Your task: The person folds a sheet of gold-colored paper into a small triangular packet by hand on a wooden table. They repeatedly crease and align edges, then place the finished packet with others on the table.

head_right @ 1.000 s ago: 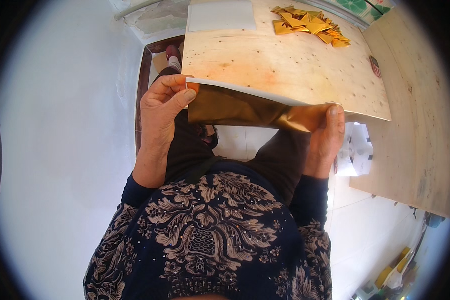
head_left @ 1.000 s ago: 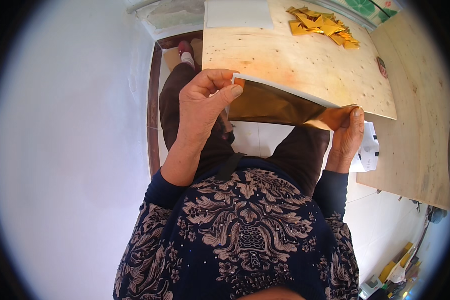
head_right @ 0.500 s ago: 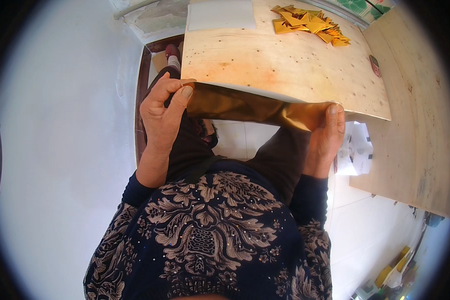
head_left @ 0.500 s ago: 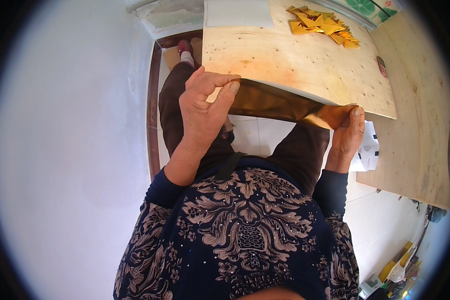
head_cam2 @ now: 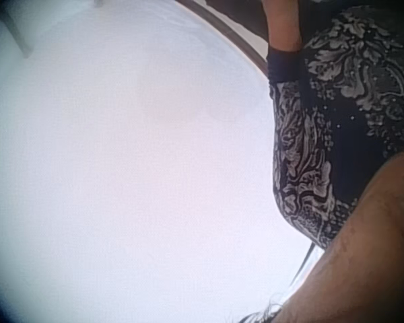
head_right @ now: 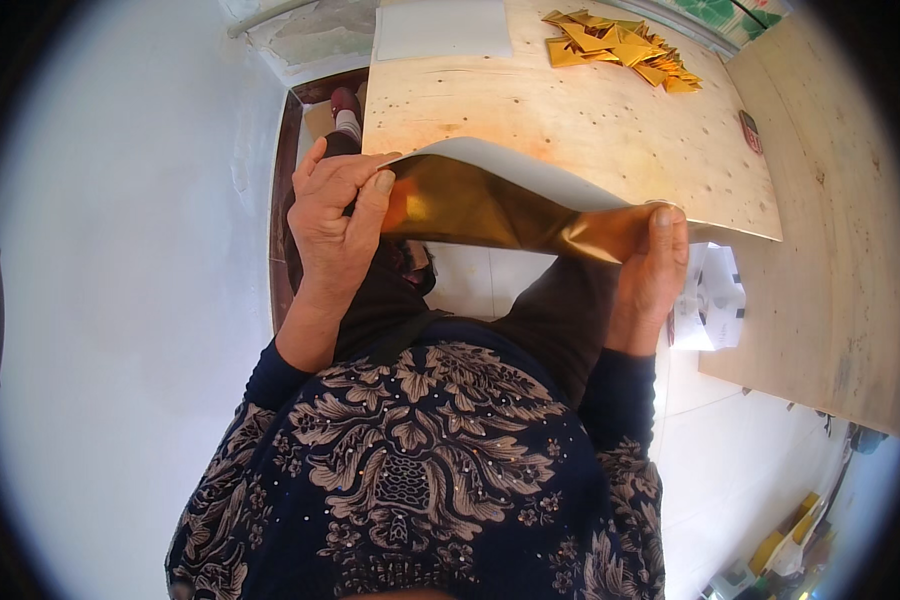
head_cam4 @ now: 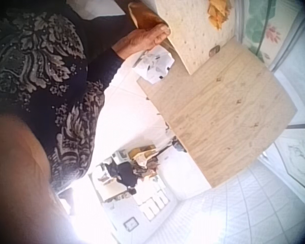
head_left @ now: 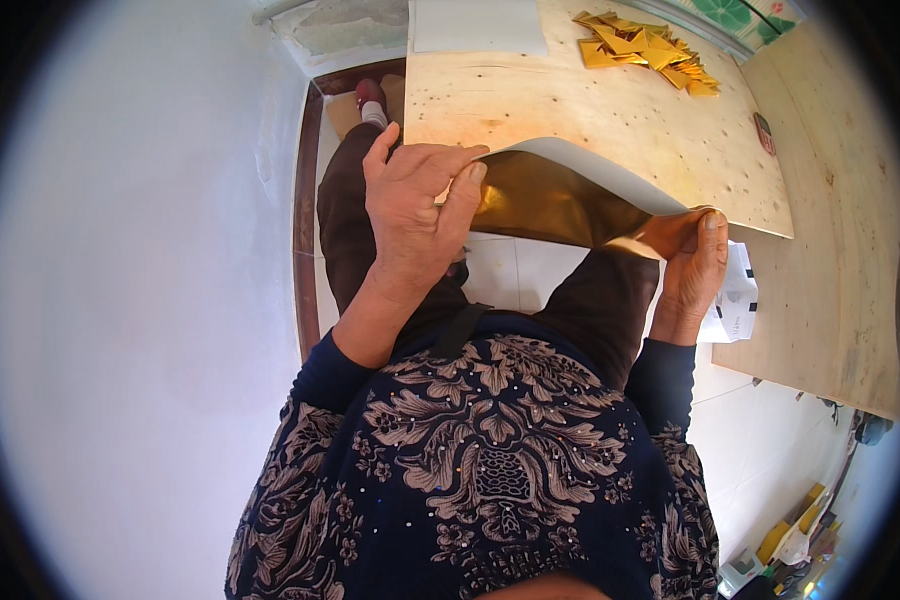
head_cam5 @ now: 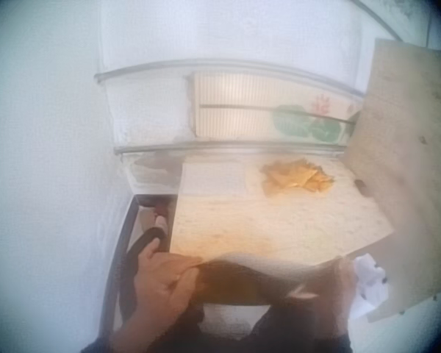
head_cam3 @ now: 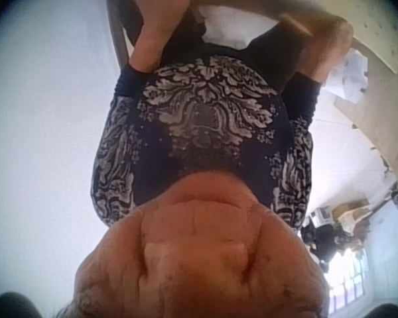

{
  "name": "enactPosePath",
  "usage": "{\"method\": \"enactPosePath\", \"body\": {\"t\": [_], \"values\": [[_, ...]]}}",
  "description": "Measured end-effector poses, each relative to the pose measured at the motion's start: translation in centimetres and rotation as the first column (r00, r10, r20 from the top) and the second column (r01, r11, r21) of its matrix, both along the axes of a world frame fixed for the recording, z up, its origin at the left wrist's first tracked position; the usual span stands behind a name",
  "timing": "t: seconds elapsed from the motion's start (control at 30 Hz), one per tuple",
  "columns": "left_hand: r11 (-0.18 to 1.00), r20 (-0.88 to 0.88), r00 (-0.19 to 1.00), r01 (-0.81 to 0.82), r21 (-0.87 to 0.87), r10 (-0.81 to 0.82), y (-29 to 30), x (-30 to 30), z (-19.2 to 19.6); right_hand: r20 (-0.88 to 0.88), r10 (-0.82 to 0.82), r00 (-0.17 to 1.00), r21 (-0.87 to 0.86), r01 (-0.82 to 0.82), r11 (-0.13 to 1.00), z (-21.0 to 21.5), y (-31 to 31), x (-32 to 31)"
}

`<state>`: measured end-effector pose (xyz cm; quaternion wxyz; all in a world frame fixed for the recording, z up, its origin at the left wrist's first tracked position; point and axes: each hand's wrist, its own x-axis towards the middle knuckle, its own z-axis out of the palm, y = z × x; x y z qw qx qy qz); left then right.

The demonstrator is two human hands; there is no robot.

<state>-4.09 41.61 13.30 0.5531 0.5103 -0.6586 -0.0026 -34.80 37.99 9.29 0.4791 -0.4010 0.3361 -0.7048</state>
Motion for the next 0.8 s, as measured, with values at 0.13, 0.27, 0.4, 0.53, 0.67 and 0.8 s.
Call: {"method": "enactPosePath", "body": {"t": [0.13,0.27,0.4,0.53,0.67,0.8], "values": [[0.999,0.058,0.998,-0.034,-0.036,0.036,-0.1,-0.1,-0.2,-0.012,-0.029,1.0,0.004,0.029,1.0,0.1,0.0,0.2],[0.997,0.106,0.993,-0.039,-0.074,0.047,-0.5,0.0,-0.5,-0.011,-0.021,1.0,0.004,0.021,1.0,0.4,0.0,0.3],[0.999,0.044,0.999,-0.02,-0.027,0.021,-0.7,0.3,-0.8,-0.024,-0.051,0.998,0.041,0.052,0.998,1.0,0.0,0.8],[0.992,-0.131,0.991,0.018,0.128,-0.001,-0.9,1.4,-1.4,-0.227,-0.106,0.968,0.16,0.145,0.976,0.9,-1.1,2.0],[0.897,-0.371,0.917,0.034,0.442,0.148,-2.2,3.4,-3.8,-0.416,-0.036,0.909,0.228,0.142,0.963,-1.9,-4.5,4.5],[0.786,-0.07,0.981,-0.099,0.611,0.179,-6.7,6.6,-7.7,-0.673,-0.046,0.739,0.191,0.234,0.953,-6.6,-9.7,7.3]]}}
